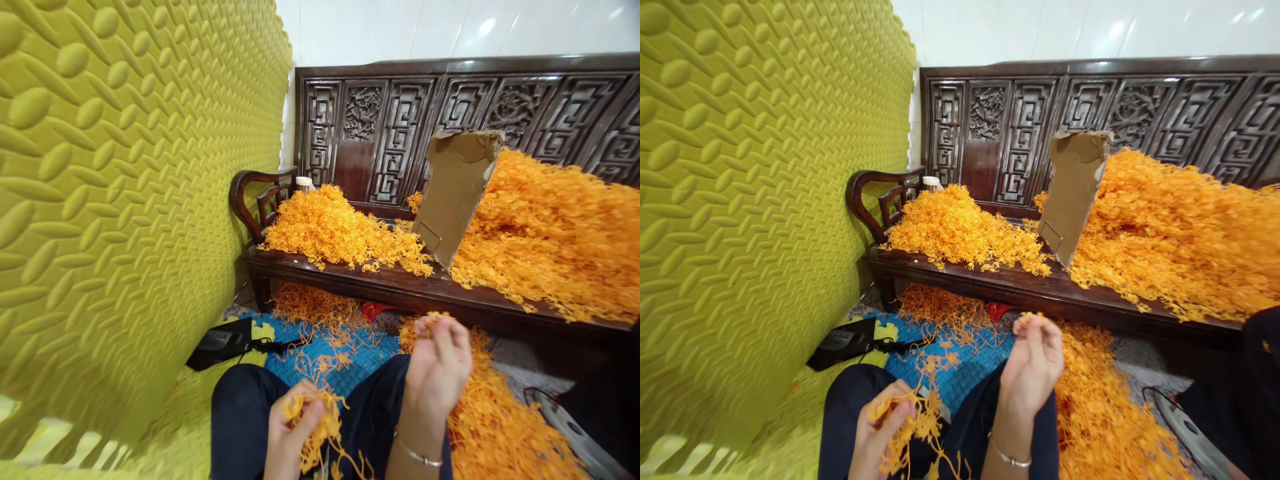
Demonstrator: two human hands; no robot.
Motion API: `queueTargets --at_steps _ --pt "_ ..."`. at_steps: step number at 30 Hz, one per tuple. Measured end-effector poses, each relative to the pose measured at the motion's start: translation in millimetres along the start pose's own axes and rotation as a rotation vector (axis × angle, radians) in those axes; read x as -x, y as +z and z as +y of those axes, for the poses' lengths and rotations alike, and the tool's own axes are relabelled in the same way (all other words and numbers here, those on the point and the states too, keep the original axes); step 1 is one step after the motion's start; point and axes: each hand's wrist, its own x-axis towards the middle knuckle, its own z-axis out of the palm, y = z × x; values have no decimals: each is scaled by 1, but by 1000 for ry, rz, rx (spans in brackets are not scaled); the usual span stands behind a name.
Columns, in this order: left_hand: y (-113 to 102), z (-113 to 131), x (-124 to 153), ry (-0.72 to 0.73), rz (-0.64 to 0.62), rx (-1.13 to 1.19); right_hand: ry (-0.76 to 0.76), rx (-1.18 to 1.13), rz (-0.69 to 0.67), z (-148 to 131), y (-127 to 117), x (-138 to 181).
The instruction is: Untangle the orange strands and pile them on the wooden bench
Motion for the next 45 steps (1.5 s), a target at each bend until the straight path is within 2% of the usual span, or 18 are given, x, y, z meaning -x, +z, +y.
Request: queueTargets --at_steps 3,6,8,9,11,12,14,17,19,21,24,26,28,30,33,35,39,45 --pt "-9 3 -7 -39 38 156 -326 -31 -44 -10 28 -36" --pt "-13 11 -15 -32 54 289 -467 -12 -177 11 84 -87" --pt "-14 15 -17 -54 97 348 -458 80 -271 42 124 -127" --pt "-13 15 -18 -75 129 371 -379 186 -361 61 140 -145" --pt "-12 15 -18 -127 202 421 -44 483 -571 98 157 -167" --pt "-11 14 -18 -147 238 444 40 534 -623 114 156 -170" --pt "-10 10 -19 -163 288 471 133 569 -697 137 138 -157" --pt "-10 5 -21 -120 271 491 216 524 -767 145 87 -105" --pt "-12 3 -23 -81 200 491 293 471 -857 132 55 -62" --pt "-13 2 -24 -64 135 477 347 409 -984 109 33 -23" --pt "-14 1 -25 -50 107 427 386 321 -1230 68 19 19" --pt "-14 1 -25 -10 94 387 326 366 -1318 46 17 35" --pt "-12 1 -24 47 66 340 249 471 -1301 35 15 43" --pt "-11 1 -24 97 43 286 199 555 -1221 31 12 46" --pt "-10 1 -23 95 34 215 140 595 -1094 31 4 45" --pt "-11 1 -22 81 29 182 143 561 -1110 29 0 44" --pt "-12 -1 -20 98 -11 81 149 538 -1227 23 -1 49" --pt "-11 -5 -18 77 -29 -124 -190 660 -1123 25 -3 60"
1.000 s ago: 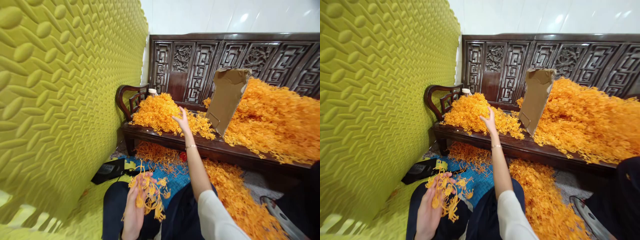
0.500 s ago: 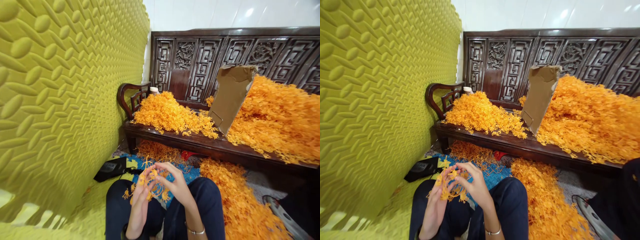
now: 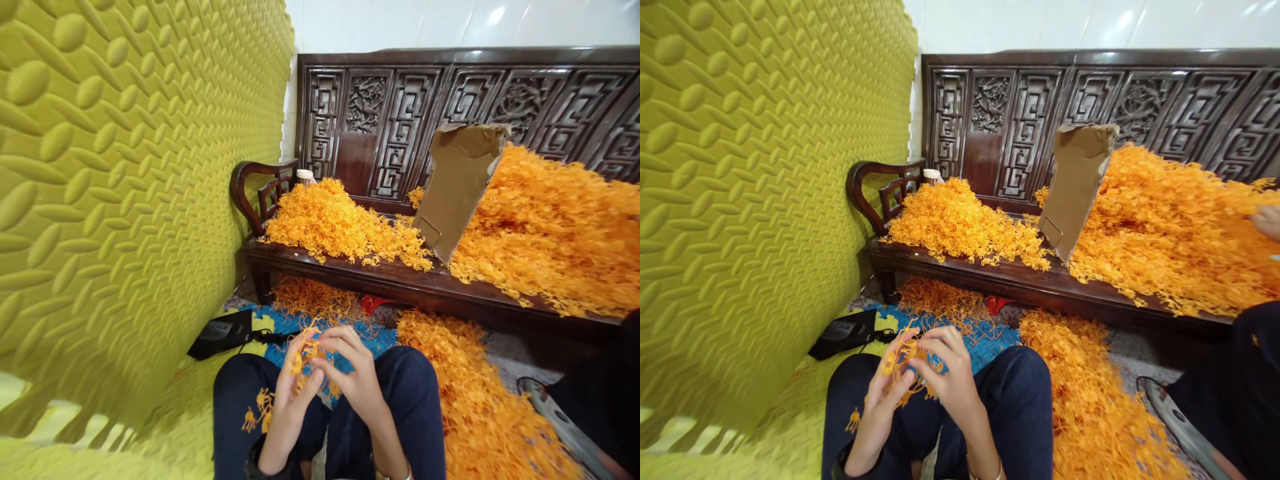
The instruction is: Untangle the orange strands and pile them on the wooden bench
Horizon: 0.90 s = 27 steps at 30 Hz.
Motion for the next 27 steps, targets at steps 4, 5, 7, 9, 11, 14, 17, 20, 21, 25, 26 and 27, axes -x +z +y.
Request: queueTargets --at_steps 4,5,7,9,11,14,17,20,21,25,26,27 --pt "2 3 -1 1 7 -55 -34 0 38 -2 -1 1" --pt "3 3 -2 4 12 -64 -22 -16 46 -3 -1 1" --pt "3 3 -3 16 13 -85 23 -59 54 -5 -2 1" --pt "3 3 -4 21 -2 -108 83 -107 52 -6 -2 1" --pt "4 3 -4 15 -12 -134 130 -134 57 -6 -1 2" --pt "5 5 -5 2 1 -168 164 -129 104 -6 0 2" --pt "8 5 -6 -1 1 -178 200 -168 122 -5 3 3" --pt "9 3 -7 0 35 -171 227 -246 47 -5 5 3" --pt "8 2 -7 5 49 -171 230 -258 5 -5 5 3" --pt "3 0 -8 14 30 -224 245 -249 -88 -5 1 2" --pt "2 0 -8 -2 9 -239 254 -262 -77 -5 0 3" --pt "2 0 -8 -30 -16 -249 267 -286 -52 -4 -1 3"
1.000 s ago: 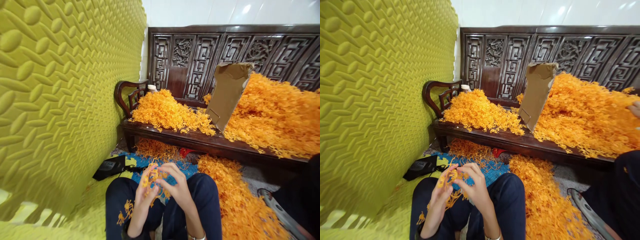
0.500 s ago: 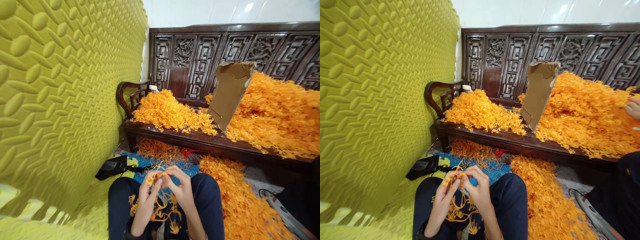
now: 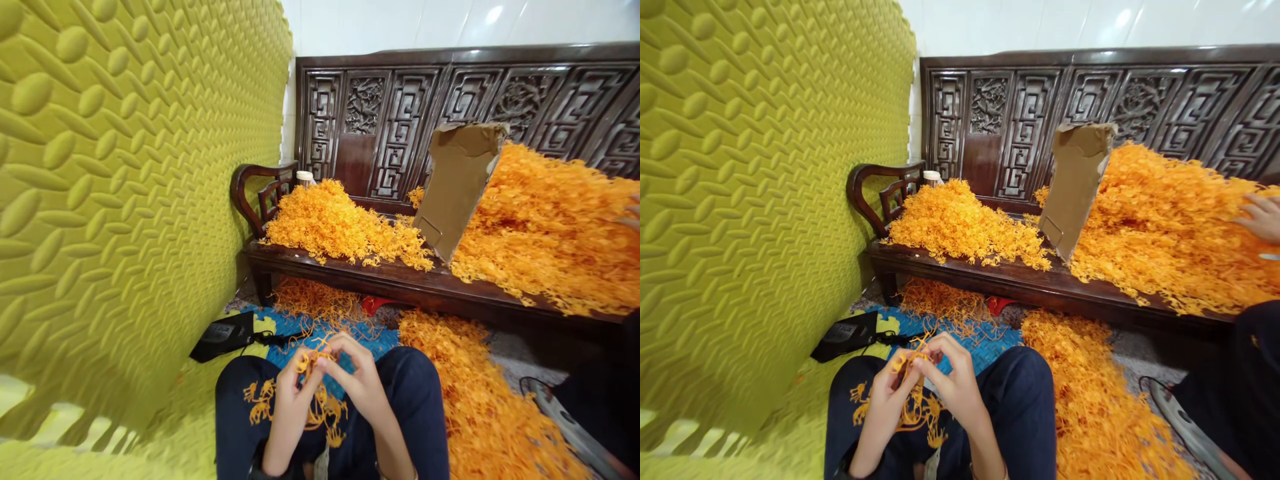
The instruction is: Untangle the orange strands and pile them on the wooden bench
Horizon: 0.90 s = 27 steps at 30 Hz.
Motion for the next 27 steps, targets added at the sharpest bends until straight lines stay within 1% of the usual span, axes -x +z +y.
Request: queueTargets --at_steps 2,4,6,8,11,13,15,16,17,18,20,21,22,24,25,26,27 --pt "1 3 1 -41 -64 -9 27 -81 60 3 -2 1" --pt "3 7 3 -53 -113 -19 58 -179 135 6 -3 3" --pt "6 11 3 -40 -140 -33 91 -271 222 8 -2 5" --pt "10 14 3 -30 -140 -48 113 -331 322 8 0 7" --pt "17 20 3 3 -123 -61 94 -293 444 4 6 10" --pt "21 24 7 38 -102 -86 50 -213 463 0 7 13" --pt "23 27 14 76 -78 -113 11 -127 480 -2 1 16" --pt "21 27 18 79 -49 -114 -9 -86 536 -3 -5 16" --pt "19 25 22 66 -11 -102 -32 -55 639 -4 -13 17" --pt "14 22 26 33 40 -83 -69 -40 771 -6 -23 16" --pt "2 13 31 -73 118 -35 -199 -54 1028 -12 -45 10" --pt "-4 8 31 -107 119 -29 -291 -75 1102 -17 -55 4" --pt "-11 4 30 -118 91 -21 -386 -95 1138 -22 -65 -6" --pt "-20 -1 25 -128 89 49 -527 -107 1141 -32 -81 -40" --pt "-23 -1 22 -114 107 97 -555 -111 1131 -35 -89 -64" --pt "-25 0 19 -103 130 147 -521 -108 1110 -36 -95 -92" --pt "-25 2 15 -92 151 195 -427 -68 1055 -34 -101 -123"
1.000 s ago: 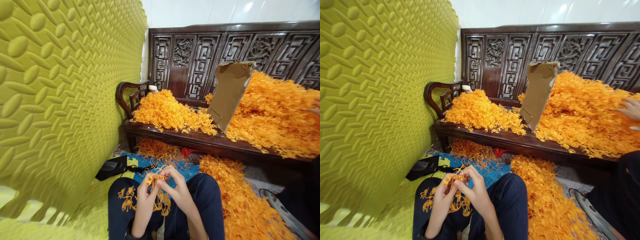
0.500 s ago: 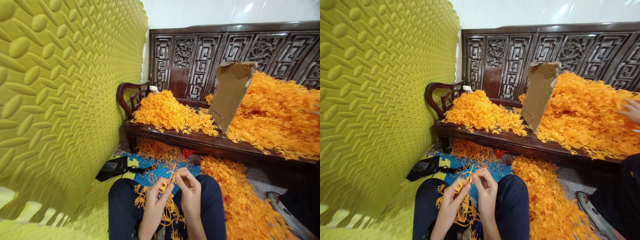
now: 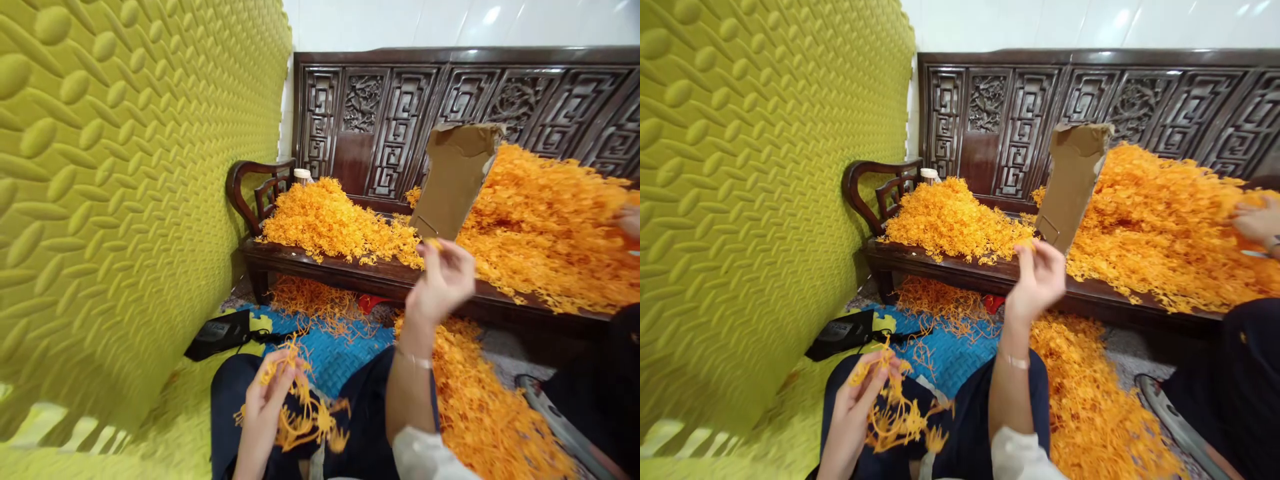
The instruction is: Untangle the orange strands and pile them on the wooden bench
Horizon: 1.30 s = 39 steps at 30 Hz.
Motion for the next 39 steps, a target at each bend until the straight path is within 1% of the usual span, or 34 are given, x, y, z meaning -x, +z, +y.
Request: queueTargets --at_steps 2,4,5,6,7,8,10,12,14,16,17,19,22,25,28,30,32,36,37,39 --pt "4 7 -5 5 20 93 116 71 -152 34 45 -32" --pt "10 13 -10 4 13 193 271 143 -346 68 81 -51" --pt "12 16 -13 6 16 242 338 176 -428 82 91 -52" --pt "14 19 -16 12 24 288 383 192 -504 92 97 -47" --pt "16 21 -19 23 36 331 408 192 -565 98 96 -36" --pt "18 23 -23 34 51 368 420 176 -623 99 91 -21" --pt "20 26 -29 48 61 430 448 107 -754 86 70 18" --pt "21 27 -33 47 52 488 496 23 -905 62 42 56" --pt "23 29 -36 50 48 538 518 -38 -1016 33 15 86" --pt "24 29 -36 77 42 577 552 -74 -1136 10 -7 106" --pt "25 30 -35 100 33 591 579 -54 -1167 2 -16 113" --pt "27 30 -33 146 4 612 647 8 -1200 -6 -28 124" --pt "28 28 -30 152 -19 641 756 28 -1154 -7 -40 135" --pt "30 24 -26 117 -38 663 835 -43 -1018 -6 -49 142" --pt "33 18 -23 67 -27 645 940 -128 -878 -8 -56 146" --pt "35 13 -21 24 -26 615 995 -162 -821 -11 -59 149" --pt "36 8 -19 -3 -43 564 1001 -161 -822 -15 -62 150" --pt "38 2 -16 -50 -17 459 989 -117 -909 -22 -65 148" --pt "38 2 -15 -58 -34 460 986 -99 -924 -25 -66 147" --pt "39 4 -12 -69 -117 507 954 -51 -950 -29 -69 143"
